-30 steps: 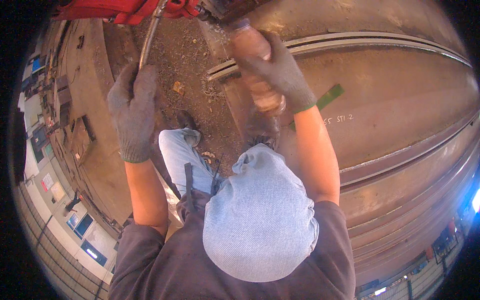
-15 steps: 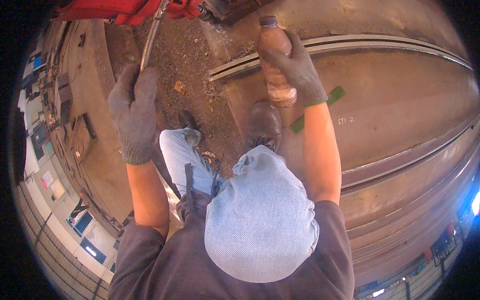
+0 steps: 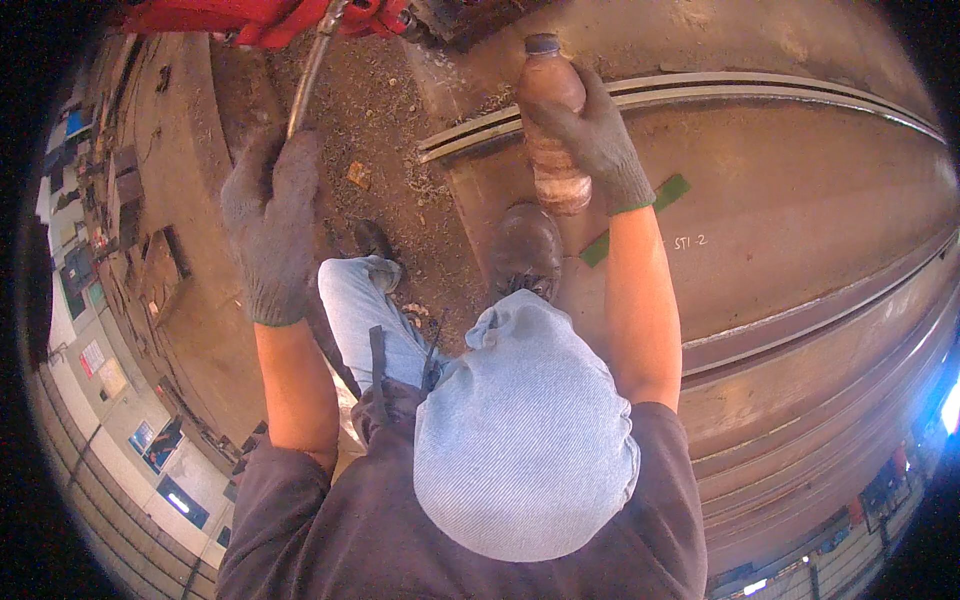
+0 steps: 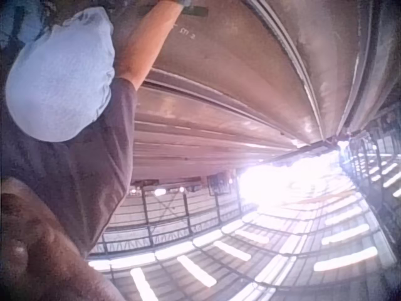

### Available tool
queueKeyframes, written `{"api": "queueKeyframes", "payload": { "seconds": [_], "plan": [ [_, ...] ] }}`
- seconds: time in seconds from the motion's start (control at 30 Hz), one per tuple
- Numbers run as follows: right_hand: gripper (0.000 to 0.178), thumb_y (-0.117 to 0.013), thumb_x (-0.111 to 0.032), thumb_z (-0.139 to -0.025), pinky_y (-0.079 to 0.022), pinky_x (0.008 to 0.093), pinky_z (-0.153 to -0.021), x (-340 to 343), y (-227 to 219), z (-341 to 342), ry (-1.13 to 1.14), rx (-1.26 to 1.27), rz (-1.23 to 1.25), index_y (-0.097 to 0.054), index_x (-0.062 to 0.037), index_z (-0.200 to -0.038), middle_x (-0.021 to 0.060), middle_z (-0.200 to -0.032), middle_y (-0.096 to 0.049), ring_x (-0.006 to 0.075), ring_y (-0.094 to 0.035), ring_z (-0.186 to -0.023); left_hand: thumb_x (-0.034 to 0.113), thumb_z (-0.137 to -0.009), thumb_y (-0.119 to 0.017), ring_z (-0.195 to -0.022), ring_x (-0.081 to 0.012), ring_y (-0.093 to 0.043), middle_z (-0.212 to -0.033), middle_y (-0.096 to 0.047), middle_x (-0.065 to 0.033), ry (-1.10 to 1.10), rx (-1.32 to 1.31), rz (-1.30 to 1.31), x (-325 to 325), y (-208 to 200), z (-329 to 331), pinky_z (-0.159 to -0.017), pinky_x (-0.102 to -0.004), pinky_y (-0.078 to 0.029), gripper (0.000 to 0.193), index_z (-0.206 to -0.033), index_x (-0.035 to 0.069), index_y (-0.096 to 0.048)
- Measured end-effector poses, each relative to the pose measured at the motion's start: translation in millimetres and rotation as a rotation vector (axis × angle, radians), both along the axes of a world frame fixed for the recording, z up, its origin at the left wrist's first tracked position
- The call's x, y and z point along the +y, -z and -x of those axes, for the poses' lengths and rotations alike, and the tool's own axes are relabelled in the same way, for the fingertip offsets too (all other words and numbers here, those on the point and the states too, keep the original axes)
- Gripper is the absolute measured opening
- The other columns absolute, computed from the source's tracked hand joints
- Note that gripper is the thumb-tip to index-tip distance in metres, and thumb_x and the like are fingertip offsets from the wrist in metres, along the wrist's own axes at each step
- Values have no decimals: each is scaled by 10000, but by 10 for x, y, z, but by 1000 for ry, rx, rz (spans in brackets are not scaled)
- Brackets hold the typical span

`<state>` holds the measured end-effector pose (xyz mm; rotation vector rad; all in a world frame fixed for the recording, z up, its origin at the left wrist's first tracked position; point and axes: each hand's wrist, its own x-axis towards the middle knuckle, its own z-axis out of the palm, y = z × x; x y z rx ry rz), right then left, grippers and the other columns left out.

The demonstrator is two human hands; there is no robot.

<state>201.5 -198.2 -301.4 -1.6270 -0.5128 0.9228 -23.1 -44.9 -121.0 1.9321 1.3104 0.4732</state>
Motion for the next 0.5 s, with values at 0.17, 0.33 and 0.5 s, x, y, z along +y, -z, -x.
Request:
{"api": "queueKeyframes", "payload": {
  "seconds": [0.17, 0.33, 0.5],
  "plan": [
    [840, -789, -346, -821, -502, 375, -994, -9, 10, 30, 90, 90, -17, -416, 72, -1447, 188, -1295, -612, 260, -603, -1184, 333, -1022, -547, -589, -54, -460, -775, -534, 10, 170, -1097, 782, -65, -3, 283, -486, -212, -367, 416, -1242, -13, -620],
    [892, -783, -364, -817, -491, 375, -1008, 21, -81, -40, 65, 111, 26, -372, 67, -1480, 196, -1331, -585, 265, -586, -1214, 378, -1033, -507, -567, -60, -420, -884, -631, -45, 226, -1260, 587, 55, -660, 173, -484, -197, -363, 472, -1274, -15, -609],
    [880, -786, -348, -827, -480, 375, -1017, 105, -62, 29, 25, 42, 61, -367, 70, -1479, 191, -1335, -583, 255, -584, -1209, 365, -1029, -507, -594, -73, -447, -899, -639, -57, 389, -888, 257, 406, -1237, -372, -500, -204, -381, 461, -1273, -12, -612]
  ]
}}
